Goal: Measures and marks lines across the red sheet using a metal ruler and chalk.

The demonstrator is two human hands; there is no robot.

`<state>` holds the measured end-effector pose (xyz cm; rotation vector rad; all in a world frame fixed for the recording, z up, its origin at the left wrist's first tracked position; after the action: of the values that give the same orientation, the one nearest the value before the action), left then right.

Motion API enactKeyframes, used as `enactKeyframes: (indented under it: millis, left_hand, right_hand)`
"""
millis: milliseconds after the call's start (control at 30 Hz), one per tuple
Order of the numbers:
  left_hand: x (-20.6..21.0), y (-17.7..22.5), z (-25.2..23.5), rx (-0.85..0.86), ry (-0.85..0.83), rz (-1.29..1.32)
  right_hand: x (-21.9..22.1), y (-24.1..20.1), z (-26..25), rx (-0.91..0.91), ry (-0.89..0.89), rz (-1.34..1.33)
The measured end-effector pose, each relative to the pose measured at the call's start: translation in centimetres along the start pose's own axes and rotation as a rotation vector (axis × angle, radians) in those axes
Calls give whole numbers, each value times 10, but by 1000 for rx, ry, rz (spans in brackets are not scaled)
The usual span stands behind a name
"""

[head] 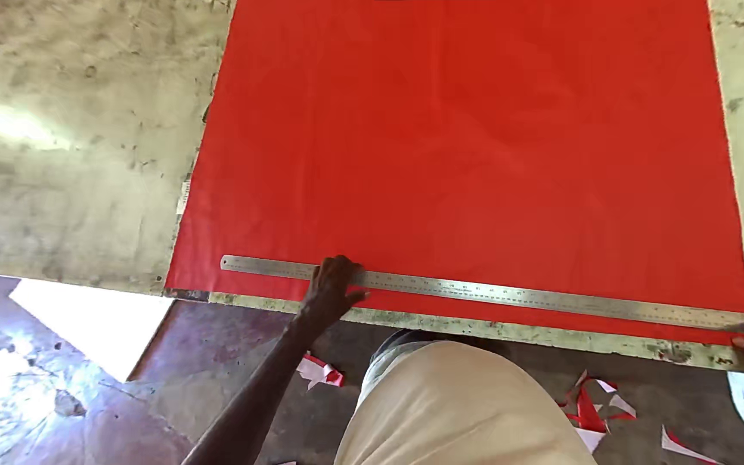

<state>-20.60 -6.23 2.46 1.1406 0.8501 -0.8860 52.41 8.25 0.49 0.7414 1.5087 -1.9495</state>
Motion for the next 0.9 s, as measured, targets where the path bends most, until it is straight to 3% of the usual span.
enactKeyframes:
  millis: [233,667,767,900]
  left_hand:
    - [2,-25,-21,-10,-92,54]
    - [-5,-14,-36,-39,-219,-80]
    - [-4,-9,-35,-65,-203,-105]
    - [-3,-12,-32,-61,-187,-54]
  right_hand:
    - [-7,37,-11,-84,21,-11]
    - [-3,2,8,-18,75,7]
    - [12,-22,28,66,264,-264]
    - [97,-120,82,14,30,-671]
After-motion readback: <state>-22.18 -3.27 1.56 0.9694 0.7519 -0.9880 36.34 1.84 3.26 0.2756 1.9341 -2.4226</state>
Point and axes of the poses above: each hand's wrist, its own z-axis away from the middle knuckle, its own x-axis out of the palm, y = z × x, the point moved 5 cm from there along -z, towards the middle knuckle, and after that the axes turned 5 degrees about -x, right-handed, at the moved point
